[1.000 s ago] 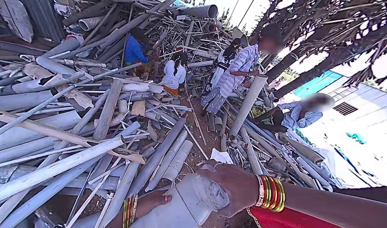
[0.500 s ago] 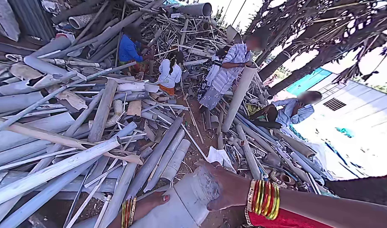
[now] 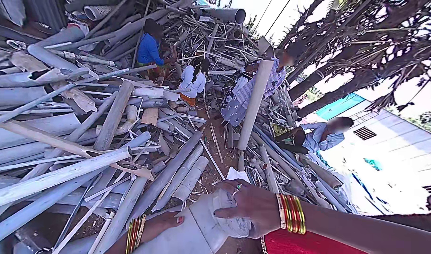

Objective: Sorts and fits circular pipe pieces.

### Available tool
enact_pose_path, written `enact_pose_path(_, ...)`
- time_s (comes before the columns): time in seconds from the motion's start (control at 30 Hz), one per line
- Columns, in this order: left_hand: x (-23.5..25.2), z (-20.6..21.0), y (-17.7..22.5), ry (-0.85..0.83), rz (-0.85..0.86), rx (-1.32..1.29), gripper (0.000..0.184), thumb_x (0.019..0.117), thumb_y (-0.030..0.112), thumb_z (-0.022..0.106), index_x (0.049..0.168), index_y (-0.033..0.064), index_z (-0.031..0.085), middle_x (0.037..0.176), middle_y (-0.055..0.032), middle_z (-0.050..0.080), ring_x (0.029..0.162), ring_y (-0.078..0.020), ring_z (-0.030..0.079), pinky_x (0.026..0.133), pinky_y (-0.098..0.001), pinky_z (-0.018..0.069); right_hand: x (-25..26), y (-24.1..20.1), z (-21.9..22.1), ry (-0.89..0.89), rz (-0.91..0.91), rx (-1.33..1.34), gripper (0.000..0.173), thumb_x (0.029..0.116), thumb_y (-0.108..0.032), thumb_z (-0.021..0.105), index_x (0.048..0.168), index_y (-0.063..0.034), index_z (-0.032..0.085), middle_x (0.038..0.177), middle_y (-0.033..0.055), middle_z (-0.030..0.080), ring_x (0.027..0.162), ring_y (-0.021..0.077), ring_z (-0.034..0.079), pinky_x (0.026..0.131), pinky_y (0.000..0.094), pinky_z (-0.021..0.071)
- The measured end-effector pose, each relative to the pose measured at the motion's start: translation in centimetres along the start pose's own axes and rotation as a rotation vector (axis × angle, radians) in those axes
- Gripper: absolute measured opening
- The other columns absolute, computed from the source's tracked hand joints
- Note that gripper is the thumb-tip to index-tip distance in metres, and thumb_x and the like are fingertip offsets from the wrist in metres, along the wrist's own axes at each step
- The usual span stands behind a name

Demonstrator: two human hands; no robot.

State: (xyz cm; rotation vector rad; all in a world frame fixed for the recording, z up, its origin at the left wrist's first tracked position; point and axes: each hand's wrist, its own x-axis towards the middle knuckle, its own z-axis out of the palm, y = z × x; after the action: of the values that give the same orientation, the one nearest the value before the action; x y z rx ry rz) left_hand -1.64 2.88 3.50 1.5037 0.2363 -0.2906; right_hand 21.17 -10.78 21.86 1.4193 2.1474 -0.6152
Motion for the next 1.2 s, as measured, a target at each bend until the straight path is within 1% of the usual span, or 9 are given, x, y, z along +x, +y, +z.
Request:
enact_pose_path(0.1, -0.4, 0.0, 0.1, 0.038, 0.042, -0.037, 0.067, 0.1042, 0.044, 0.032, 0.145, -0.0093, 0.041, 0.14, -0.0199, 0.053, 0.127, -0.0144, 0.051, 0.11, -0.0334, 0.0369, 0.3, -1.9, -0.8, -0.025, 0.285, 0.195, 0.105, 0.0749, -0.035, 0.091, 0.162, -0.0285, 0.033, 0.164, 0.0356, 0.016, 0.147, 0.0549, 0.03, 0.109, 0.0687, 0.0349)
enact_pose_path(0.2, 0.0, -0.3, -0.3, 0.026, 0.048, -0.069, 0.068, 0.1021, 0.046, 0.033, 0.144, -0.007, 0.041, 0.135, -0.0148, 0.057, 0.121, -0.0089, 0.054, 0.107, -0.0297, 0.0401, 1.3, -2.6, -1.6, -0.013, 0.582, 0.543, 0.119, 0.0787, -0.049, 0.087, 0.167, -0.0253, 0.01, 0.155, 0.0336, 0.034, 0.131, 0.051, 0.049, 0.101, 0.0633, 0.0453)
enact_pose_path(0.5, 0.0, -1.1, 0.1, -0.001, -0.008, -0.022, 0.07, 0.1031, 0.043, 0.037, 0.153, -0.0056, 0.032, 0.15, -0.022, 0.045, 0.138, -0.0201, 0.044, 0.116, -0.037, 0.0316, 1.8, -1.5, -1.5, 0.009, 0.456, 0.452, 0.098, 0.0786, -0.044, 0.085, 0.159, -0.0181, 0.036, 0.138, 0.0353, 0.049, 0.121, 0.0512, 0.054, 0.095, 0.0643, 0.0468)
enact_pose_path(0.63, 0.0, -1.3, 0.0, -0.013, -0.004, -0.004, 0.07, 0.1039, 0.043, 0.035, 0.153, -0.0069, 0.032, 0.151, -0.025, 0.043, 0.141, -0.024, 0.042, 0.118, -0.0393, 0.0296, 1.3, -1.0, -1.6, -0.023, 0.169, 0.185, 0.09, 0.0721, -0.035, 0.091, 0.152, -0.025, 0.051, 0.154, 0.0438, 0.028, 0.139, 0.0622, 0.034, 0.104, 0.0727, 0.0362)
enact_pose_path(0.8, -0.5, -1.6, 0.9, -0.031, 0.009, 0.017, 0.063, 0.1065, 0.038, 0.031, 0.15, -0.0068, 0.036, 0.147, -0.0258, 0.047, 0.135, -0.0255, 0.046, 0.114, -0.0411, 0.0327, 1.3, -0.2, -1.6, -0.017, -0.146, -0.173, 0.077, 0.0754, -0.031, 0.088, 0.146, -0.0335, 0.057, 0.152, 0.0403, 0.038, 0.139, 0.064, 0.036, 0.103, 0.0771, 0.0352)
enact_pose_path(0.9, -0.4, -1.7, 0.6, -0.017, 0.018, 0.006, 0.063, 0.107, 0.036, 0.028, 0.15, -0.0095, 0.035, 0.149, -0.0269, 0.044, 0.138, -0.0263, 0.043, 0.116, -0.0407, 0.0306, 0.9, -1.4, -1.3, 0.051, 0.093, 0.025, 0.089, 0.0763, -0.034, 0.088, 0.155, -0.0302, 0.047, 0.159, 0.0366, 0.028, 0.146, 0.0575, 0.03, 0.11, 0.0735, 0.0314)
enact_pose_path(1.0, 0.1, -1.8, 0.0, -0.02, 0.012, 0.0, 0.066, 0.1049, 0.04, 0.031, 0.15, -0.0074, 0.036, 0.148, -0.0242, 0.046, 0.137, -0.0233, 0.045, 0.115, -0.039, 0.032, 1.5, -1.8, -2.2, 0.05, 0.444, 0.487, 0.118, 0.0731, -0.046, 0.09, 0.165, -0.0221, 0.021, 0.163, 0.0315, 0.022, 0.14, 0.0504, 0.04, 0.106, 0.0633, 0.042)
enact_pose_path(1.1, 0.2, -1.8, -0.1, -0.011, -0.006, -0.016, 0.066, 0.1039, 0.041, 0.033, 0.151, -0.0063, 0.036, 0.148, -0.0243, 0.046, 0.138, -0.0245, 0.045, 0.116, -0.0401, 0.0321, 2.3, -1.3, -1.9, 0.006, 0.588, 0.668, 0.121, 0.0759, -0.045, 0.089, 0.166, -0.0234, 0.012, 0.154, 0.0339, 0.034, 0.136, 0.0487, 0.045, 0.106, 0.0633, 0.0418)
enact_pose_path(1.2, 0.2, -1.9, 0.1, -0.015, -0.008, 0.011, 0.065, 0.1051, 0.039, 0.033, 0.151, -0.0077, 0.033, 0.151, -0.0262, 0.042, 0.141, -0.0274, 0.041, 0.118, -0.0413, 0.0289, 2.5, -1.3, -2.0, -0.016, 0.593, 0.629, 0.112, 0.0772, -0.04, 0.089, 0.164, -0.0218, 0.02, 0.144, 0.0354, 0.044, 0.128, 0.0508, 0.05, 0.102, 0.0637, 0.0444)
